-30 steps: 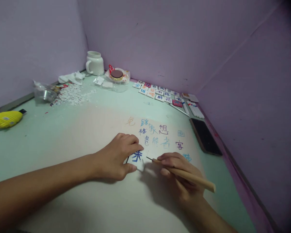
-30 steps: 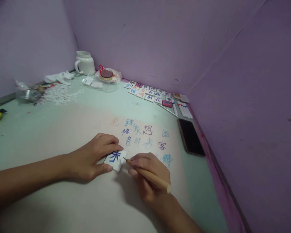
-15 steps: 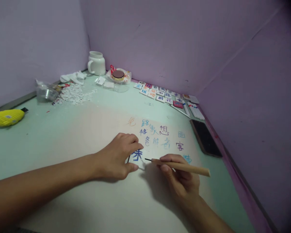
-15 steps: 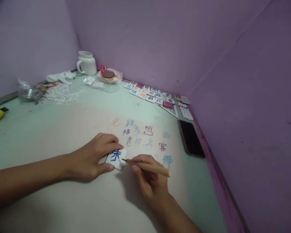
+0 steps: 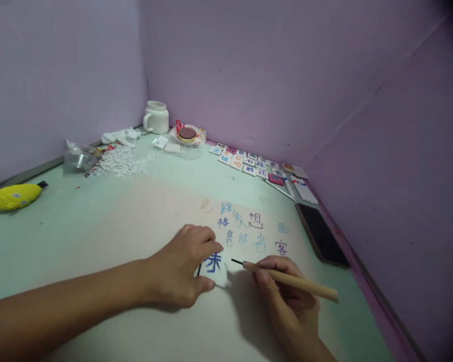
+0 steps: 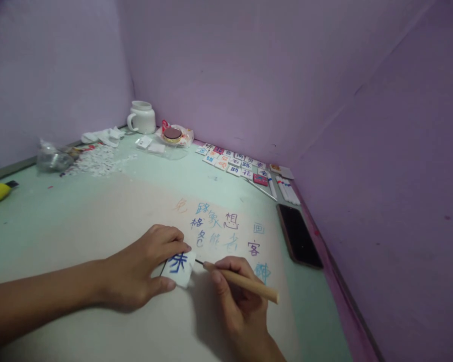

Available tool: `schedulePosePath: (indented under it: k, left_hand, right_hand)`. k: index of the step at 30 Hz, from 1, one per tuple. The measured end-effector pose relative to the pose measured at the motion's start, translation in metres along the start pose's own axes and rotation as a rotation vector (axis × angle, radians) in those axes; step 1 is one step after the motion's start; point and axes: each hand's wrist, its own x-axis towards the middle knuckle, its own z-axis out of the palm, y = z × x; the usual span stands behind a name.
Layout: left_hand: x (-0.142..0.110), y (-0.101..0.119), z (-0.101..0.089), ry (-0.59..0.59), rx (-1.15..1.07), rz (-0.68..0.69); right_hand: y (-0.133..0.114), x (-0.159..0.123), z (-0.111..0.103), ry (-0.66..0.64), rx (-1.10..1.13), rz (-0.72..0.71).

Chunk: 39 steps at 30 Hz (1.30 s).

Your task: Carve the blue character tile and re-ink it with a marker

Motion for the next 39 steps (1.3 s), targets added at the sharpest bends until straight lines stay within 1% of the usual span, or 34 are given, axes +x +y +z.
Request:
schedulePosePath:
  k: [5,8,12,15,17,19,21,23,24,26,28,30,32,33,35,36,38,39]
  left_hand:
    - [0.0,0.004,-0.003,-0.008,-0.006,-0.037]
    - [0.001,0.01,-0.009,-0.053,-0.002,-0.092]
    - [0.004,0.016,-0.013,-0.089,0.027,-0.143]
    - [0.003,0.014,-0.011,-0.066,0.02,-0.137]
    - [0.0,0.01,-0.01,-0.012,-0.032,-0.094]
    - [-0.002,0.004,-0.013,0.089,-0.124,-0.066]
    - [-0.001,-0.002,-0.019,0.238,-0.228,-0.106]
    - [0.001,-0.009,-0.028,0.395,-0.285,-0.202]
    - [0.003,-0.013,-0.031,0.458,-0.287,-0.25]
    - [0.006,-0.02,-0.036,0.54,-0.254,-0.307]
    - [0.009,-0.027,-0.037,0.587,-0.212,-0.317]
    - [0.009,-0.03,-0.035,0.605,-0.186,-0.303]
    - [0.007,-0.028,-0.034,0.559,-0.157,-0.234]
    - [0.005,-0.026,-0.033,0.502,-0.125,-0.178]
    - [0.002,-0.017,-0.032,0.326,-0.015,-0.075]
    - [0.0,-0.012,-0.032,0.229,0.054,-0.049]
    - [-0.002,-0.002,-0.029,0.073,0.171,-0.069]
    - [-0.002,0.003,-0.026,0.029,0.211,-0.094]
  right_hand:
    - [0.001,0.002,-0.003,-0.048,0.012,-0.025]
    - [0.002,0.002,-0.005,-0.078,0.014,-0.012]
    - [0.003,0.001,-0.005,-0.059,0.028,0.014]
    - [0.003,0.003,-0.003,-0.013,0.049,0.038]
    - [0.003,0.005,-0.002,0.048,0.074,0.101]
    - [0.004,0.01,-0.003,0.139,0.082,0.204]
    - [0.004,0.015,-0.004,0.233,0.077,0.318]
    - [0.005,0.02,-0.005,0.288,0.093,0.414]
    - [0.005,0.022,-0.005,0.296,0.114,0.449]
    - [0.006,0.025,-0.006,0.291,0.168,0.49]
    - [0.006,0.027,-0.005,0.284,0.214,0.502]
    - [0.007,0.028,-0.005,0.285,0.242,0.496]
    - [0.009,0.029,-0.005,0.298,0.26,0.486]
    - [0.01,0.03,-0.005,0.304,0.269,0.486]
    - [0.011,0.031,-0.005,0.314,0.288,0.495]
    - [0.011,0.032,-0.005,0.315,0.297,0.499]
    - [0.011,0.032,-0.004,0.315,0.308,0.498]
    - [0.011,0.032,-0.004,0.316,0.31,0.494]
